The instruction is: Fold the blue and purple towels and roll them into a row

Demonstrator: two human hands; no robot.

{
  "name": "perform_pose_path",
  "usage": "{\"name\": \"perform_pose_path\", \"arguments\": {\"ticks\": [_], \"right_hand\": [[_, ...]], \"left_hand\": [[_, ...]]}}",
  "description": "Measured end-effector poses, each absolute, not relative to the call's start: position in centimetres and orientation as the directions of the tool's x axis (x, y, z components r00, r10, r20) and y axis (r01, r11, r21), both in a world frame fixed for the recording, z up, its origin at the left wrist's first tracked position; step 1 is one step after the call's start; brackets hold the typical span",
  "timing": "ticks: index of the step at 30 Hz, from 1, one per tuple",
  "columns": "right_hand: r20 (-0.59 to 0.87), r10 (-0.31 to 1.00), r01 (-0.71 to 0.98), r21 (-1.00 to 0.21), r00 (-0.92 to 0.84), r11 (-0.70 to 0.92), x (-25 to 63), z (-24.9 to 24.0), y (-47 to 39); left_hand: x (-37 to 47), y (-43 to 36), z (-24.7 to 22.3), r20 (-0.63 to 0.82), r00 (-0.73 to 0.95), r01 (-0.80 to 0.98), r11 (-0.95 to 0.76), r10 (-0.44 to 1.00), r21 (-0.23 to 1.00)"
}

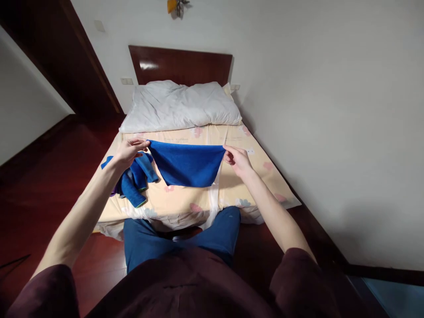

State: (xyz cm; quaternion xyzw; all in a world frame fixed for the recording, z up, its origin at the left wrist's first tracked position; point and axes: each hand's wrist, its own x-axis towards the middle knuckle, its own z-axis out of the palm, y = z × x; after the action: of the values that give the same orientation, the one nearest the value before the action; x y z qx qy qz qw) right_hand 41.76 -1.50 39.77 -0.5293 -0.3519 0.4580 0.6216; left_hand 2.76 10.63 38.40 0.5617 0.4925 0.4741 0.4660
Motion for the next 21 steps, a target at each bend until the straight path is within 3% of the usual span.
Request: {"name": "perform_pose_path", "arguments": {"ticks": [5,12,16,21], "right_hand": [[-0.126,0.934,-0.238,-0.970,0.335,-0.046,41.6,38.5,0.0],[-0.202,0.921,-0.283,-0.953,0.334,-0.106,41.5,34.6,8.1],[0.006,0.926,-0.236,-0.966,0.378,0.103,41.1,34.1,12.2],[0.334,0.900,-0.049,-0.931,0.279,0.361,41.7,34.0,11.5]], "left_hand": [[2.2,11.7,36.9,-0.010,0.086,0.128,-0.001,0.996,0.992],[4.1,17.2,35.0,-0.064,-0.022,0.022,0.065,0.998,0.998],[4.7,20.6,35.3,0.149,-0.042,-0.044,-0.151,0.988,0.988],[2.5,20.3,34.3,0.477,-0.013,-0.041,-0.477,0.879,0.878]]}}
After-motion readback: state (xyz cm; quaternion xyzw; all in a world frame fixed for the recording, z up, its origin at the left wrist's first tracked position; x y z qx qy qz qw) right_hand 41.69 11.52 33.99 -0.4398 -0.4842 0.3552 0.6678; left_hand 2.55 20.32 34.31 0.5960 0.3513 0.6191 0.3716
